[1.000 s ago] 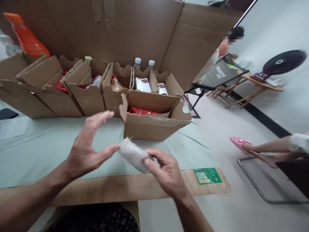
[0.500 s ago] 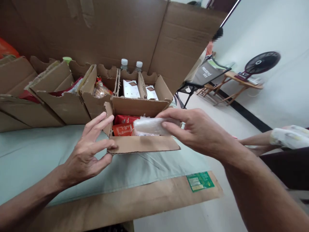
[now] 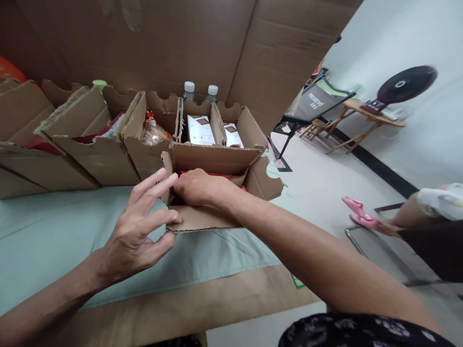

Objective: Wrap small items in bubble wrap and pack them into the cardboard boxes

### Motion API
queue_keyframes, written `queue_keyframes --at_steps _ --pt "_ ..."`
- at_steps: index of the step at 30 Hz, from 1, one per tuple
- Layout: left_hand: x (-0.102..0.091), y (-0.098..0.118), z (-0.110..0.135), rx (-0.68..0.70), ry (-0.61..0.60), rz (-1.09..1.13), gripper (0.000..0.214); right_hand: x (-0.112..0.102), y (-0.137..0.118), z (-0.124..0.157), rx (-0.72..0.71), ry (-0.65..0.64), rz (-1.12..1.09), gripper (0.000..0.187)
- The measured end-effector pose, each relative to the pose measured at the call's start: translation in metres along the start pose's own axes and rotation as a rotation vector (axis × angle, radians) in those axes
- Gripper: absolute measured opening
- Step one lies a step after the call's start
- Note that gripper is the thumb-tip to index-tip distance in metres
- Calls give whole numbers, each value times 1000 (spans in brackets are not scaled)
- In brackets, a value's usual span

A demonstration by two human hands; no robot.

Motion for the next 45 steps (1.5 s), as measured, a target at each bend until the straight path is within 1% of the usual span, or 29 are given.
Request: queue_keyframes --at_steps 2,3,5,8,10,11,12,14,15,17,18,20,22,23,25,27,29,30,31,32,33,34,35,36,38,40,42,43,45 --pt "-1 0 0 -3 -7 -4 19 -12 3 8 9 31 -22 19" --pt "-3 1 0 -7 4 -3 21 -23 6 13 14 54 -32 21" --pt "-8 3 2 -14 61 12 31 -55 17 31 31 142 -52 24" --pt "-15 1 12 -96 209 102 55 -102 47 80 105 362 -73 24" --pt "-10 -5 22 -227 248 207 65 -115 75 120 192 505 -139 31" --pt "-5 -10 27 -309 234 265 69 -113 89 138 227 557 -206 39" --pt "4 -14 32 -391 202 320 74 -104 102 151 266 517 -275 50" --pt "23 -22 37 -522 129 417 84 -73 122 162 325 341 -380 71" --pt "33 -25 37 -565 105 463 87 -56 127 161 338 250 -418 77" --pt "50 -26 29 -581 79 575 89 -28 129 149 325 146 -499 76" --pt "57 -25 23 -568 72 639 88 -18 127 143 309 133 -544 72" --pt "63 -18 17 -537 73 741 83 -8 118 138 291 151 -615 62" --pt "62 -5 27 -530 80 775 79 -5 104 151 293 193 -619 50" --pt "59 3 41 -544 77 763 77 -4 94 163 304 218 -593 44" --pt "48 18 83 -595 50 713 69 -1 69 191 322 257 -520 34" --pt "31 26 134 -693 50 647 56 7 36 208 312 263 -470 28" --pt "5 23 172 -803 143 613 55 18 3 200 252 215 -472 26" --pt "-8 18 181 -838 183 601 58 23 -11 188 209 180 -491 26" --pt "-19 12 182 -859 220 588 61 26 -23 173 168 151 -517 26" --pt "-28 7 176 -859 244 581 64 27 -30 158 135 138 -544 28" --pt "-33 4 165 -842 244 581 65 25 -34 146 122 135 -568 29" --pt "-36 4 153 -810 282 569 65 23 -33 139 122 142 -585 30" --pt "-35 7 141 -756 294 585 65 19 -31 138 133 160 -591 31" --pt "-30 14 131 -704 275 590 63 13 -26 144 157 187 -580 30" --pt "-16 35 124 -634 194 599 60 2 -14 174 221 251 -525 28" --pt "1 58 131 -588 111 631 65 -7 -4 215 297 291 -468 26" --pt "13 75 144 -555 57 681 73 -9 2 251 345 295 -457 26" --pt "18 79 150 -543 35 696 75 -7 3 264 358 295 -467 28" --pt "24 81 155 -537 4 691 76 -2 6 278 382 300 -499 32"
Point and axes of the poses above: each hand's wrist, its own z-axis away from the middle knuckle, its own x-axis out of the palm, y = z × x, the point moved 3 cm from there along -z, towards the middle knuckle, and after that the axes turned 12 degrees about -y, right-handed, at the moved point
